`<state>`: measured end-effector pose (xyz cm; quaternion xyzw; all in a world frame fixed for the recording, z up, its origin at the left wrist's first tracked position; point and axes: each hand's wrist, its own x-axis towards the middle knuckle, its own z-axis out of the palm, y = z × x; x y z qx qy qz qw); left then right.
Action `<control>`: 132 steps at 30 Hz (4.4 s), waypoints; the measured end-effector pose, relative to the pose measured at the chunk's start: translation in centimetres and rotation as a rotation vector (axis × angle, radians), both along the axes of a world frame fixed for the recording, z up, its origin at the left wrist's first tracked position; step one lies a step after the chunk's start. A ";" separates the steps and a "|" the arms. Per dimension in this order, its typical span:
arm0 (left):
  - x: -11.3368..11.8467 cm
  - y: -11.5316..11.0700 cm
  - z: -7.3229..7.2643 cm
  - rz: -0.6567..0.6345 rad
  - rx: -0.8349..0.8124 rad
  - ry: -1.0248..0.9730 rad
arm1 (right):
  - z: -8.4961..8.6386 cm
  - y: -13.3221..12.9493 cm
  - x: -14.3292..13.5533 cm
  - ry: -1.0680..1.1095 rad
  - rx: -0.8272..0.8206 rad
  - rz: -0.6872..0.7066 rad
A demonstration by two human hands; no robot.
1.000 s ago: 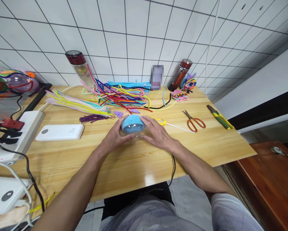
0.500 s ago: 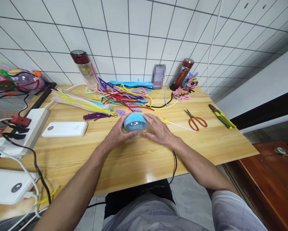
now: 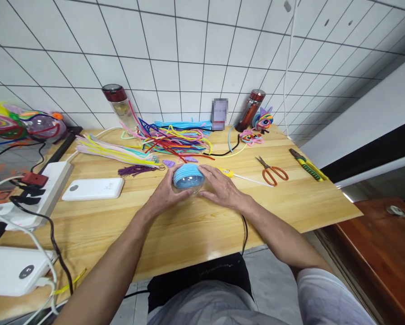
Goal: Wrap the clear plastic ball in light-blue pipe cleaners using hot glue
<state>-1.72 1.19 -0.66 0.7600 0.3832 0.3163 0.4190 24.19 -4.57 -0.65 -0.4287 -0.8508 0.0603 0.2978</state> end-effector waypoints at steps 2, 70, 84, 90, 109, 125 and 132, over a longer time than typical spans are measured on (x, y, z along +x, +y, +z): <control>0.0 -0.1 0.1 -0.010 0.014 0.007 | 0.1 0.0 0.0 -0.005 0.004 0.003; 0.6 0.3 -2.6 0.010 0.231 -0.097 | 0.4 2.6 5.4 0.342 0.168 -0.585; 0.5 0.3 -2.1 0.028 0.200 -0.067 | -0.2 2.4 5.2 0.225 0.057 -0.575; 0.4 0.3 -2.3 0.044 0.174 -0.048 | -0.1 2.5 4.9 0.217 0.024 -0.570; 0.4 0.3 -2.2 0.073 0.174 -0.025 | 1.1 2.3 5.9 0.350 0.081 -0.682; 0.4 -0.1 -1.5 0.058 0.112 -0.032 | 0.9 2.2 4.7 0.352 -0.011 -0.614; 0.3 -0.1 -1.5 0.058 0.108 -0.014 | 1.1 1.9 4.3 0.350 -0.065 -0.609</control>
